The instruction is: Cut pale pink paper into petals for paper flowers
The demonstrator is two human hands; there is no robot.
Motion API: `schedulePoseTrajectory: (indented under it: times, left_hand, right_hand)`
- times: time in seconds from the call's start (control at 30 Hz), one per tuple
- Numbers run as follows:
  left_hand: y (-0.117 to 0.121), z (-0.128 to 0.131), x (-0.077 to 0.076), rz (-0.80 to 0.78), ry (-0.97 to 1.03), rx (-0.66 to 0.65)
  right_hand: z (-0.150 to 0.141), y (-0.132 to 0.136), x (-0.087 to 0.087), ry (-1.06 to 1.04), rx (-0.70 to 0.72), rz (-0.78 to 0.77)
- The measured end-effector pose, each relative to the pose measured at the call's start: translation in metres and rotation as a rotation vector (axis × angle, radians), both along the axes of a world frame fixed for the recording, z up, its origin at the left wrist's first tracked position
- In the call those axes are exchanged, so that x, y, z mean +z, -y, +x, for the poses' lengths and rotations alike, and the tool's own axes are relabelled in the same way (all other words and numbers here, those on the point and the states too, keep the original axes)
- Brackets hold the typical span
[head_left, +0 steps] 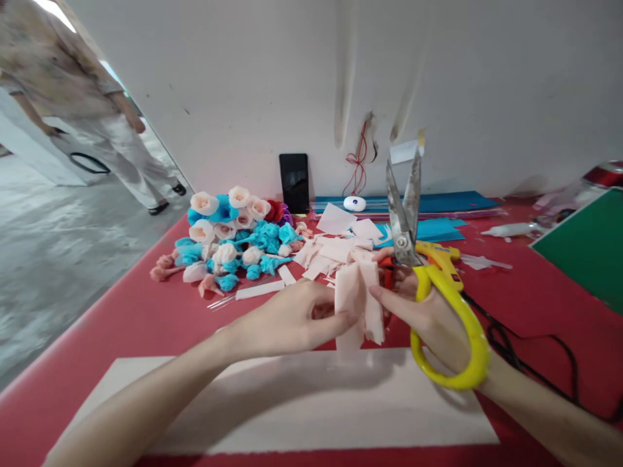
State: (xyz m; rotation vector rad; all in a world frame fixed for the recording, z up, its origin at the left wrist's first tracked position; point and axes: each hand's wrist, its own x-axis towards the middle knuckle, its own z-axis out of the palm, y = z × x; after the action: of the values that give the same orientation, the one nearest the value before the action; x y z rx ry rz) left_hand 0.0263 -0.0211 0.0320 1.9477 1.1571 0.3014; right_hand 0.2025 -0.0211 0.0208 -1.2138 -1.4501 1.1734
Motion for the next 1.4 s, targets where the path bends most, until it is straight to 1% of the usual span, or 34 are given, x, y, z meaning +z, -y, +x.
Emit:
schedulePoseTrajectory:
  times: [0.1,0.17,0.27,0.37,0.47,0.53,0.63,0.73,0.83,0.93,1.0,1.07,1.23,1.4]
  left_hand:
    - [0.001,0.001,0.0,0.09,0.011,0.071]
    - [0.0,0.002,-0.001,0.119,0.017,0.106]
    - [-0.002,0.001,-0.002,0.132,0.069,0.13]
    - [-0.006,-0.001,-0.003,0.094,0.113,0.189]
    - [-0.01,-0.004,-0.004,0.003,0.167,0.262]
    - [-0.012,-0.005,-0.006,-0.066,0.205,0.239]
    - [-0.013,-0.007,-0.008,-0.114,0.23,0.156]
    - [-0.012,-0.008,-0.008,-0.12,0.246,0.117]
    - [-0.01,-0.008,-0.007,-0.113,0.192,0.083]
    - [-0.009,-0.005,-0.008,-0.101,0.173,0.036]
    - [-0.009,-0.003,-0.01,-0.097,0.192,0.008]
    - [-0.008,-0.001,-0.014,-0.086,0.218,0.006]
    - [-0.009,0.001,-0.02,-0.057,0.241,0.072]
    - [-0.008,0.001,-0.02,-0.079,0.267,0.036]
  right_hand:
    - [-0.002,0.001,-0.004,0.018,-0.013,0.031]
    - [-0.003,0.002,-0.008,-0.002,-0.023,0.058]
    - [-0.001,0.005,-0.013,-0.057,0.024,0.083]
    - [0.002,0.007,-0.014,-0.078,0.045,0.1]
    - [0.002,0.007,-0.01,-0.129,0.028,0.096]
    - [0.002,0.006,-0.006,-0.165,0.038,0.084]
    - [0.001,0.006,-0.002,-0.203,0.1,0.018]
    - [0.002,0.006,0.001,-0.222,0.13,-0.069]
    - [0.002,0.004,0.001,-0.199,0.165,-0.106]
    - [0.001,0.003,-0.002,-0.196,0.221,-0.102]
    - [0.0,0.003,-0.005,-0.185,0.225,-0.079]
    - [0.0,0.003,-0.007,-0.165,0.214,-0.059]
    - [-0.002,0.002,-0.006,-0.18,0.173,-0.061]
    - [-0.001,0.002,-0.001,-0.117,0.189,-0.076]
